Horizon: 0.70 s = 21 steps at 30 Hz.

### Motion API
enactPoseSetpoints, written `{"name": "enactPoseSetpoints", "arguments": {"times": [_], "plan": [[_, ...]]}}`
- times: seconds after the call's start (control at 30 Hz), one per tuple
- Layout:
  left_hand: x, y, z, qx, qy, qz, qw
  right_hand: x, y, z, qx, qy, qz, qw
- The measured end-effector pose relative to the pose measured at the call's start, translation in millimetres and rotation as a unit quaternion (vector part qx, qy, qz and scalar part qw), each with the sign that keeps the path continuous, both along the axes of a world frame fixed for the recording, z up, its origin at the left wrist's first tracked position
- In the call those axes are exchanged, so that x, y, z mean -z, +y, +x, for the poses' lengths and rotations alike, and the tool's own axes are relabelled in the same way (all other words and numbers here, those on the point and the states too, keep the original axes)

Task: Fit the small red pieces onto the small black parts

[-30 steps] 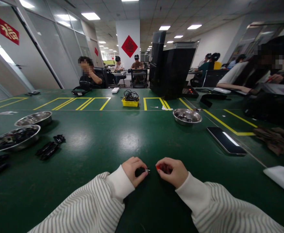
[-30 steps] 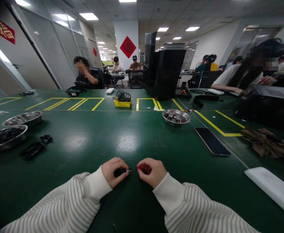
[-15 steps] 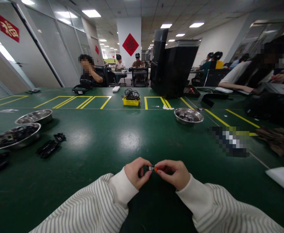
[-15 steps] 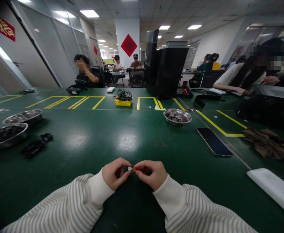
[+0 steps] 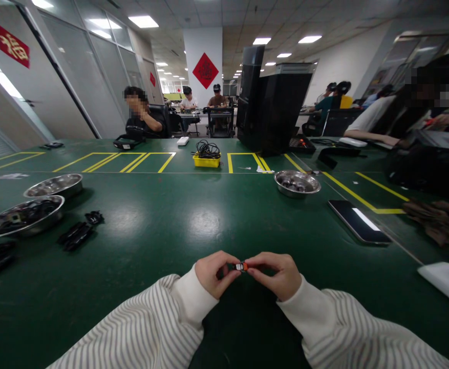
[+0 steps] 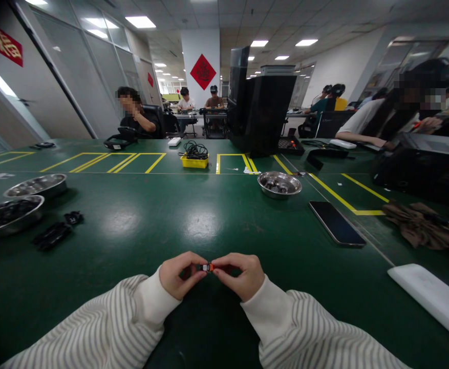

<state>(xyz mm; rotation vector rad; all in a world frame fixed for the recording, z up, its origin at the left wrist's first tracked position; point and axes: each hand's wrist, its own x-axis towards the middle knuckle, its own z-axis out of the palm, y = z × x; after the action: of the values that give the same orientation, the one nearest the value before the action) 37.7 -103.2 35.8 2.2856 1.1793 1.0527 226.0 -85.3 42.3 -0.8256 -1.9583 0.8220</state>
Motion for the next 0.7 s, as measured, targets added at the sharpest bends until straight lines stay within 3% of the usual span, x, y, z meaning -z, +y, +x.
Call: {"name": "enactPoseSetpoints", "arguments": {"times": [0.4,0.7], "plan": [[-5.2,-1.1,-0.5,0.016,-0.005,0.027,0.999,2.1,-2.5,-1.9,0.015,-0.002,-0.009,1.0],[0.5,0.4,-0.2,0.021,-0.01,0.032,0.999,3.8,1.1,-2.2,0.011,0.01,0.024,1.0]]}}
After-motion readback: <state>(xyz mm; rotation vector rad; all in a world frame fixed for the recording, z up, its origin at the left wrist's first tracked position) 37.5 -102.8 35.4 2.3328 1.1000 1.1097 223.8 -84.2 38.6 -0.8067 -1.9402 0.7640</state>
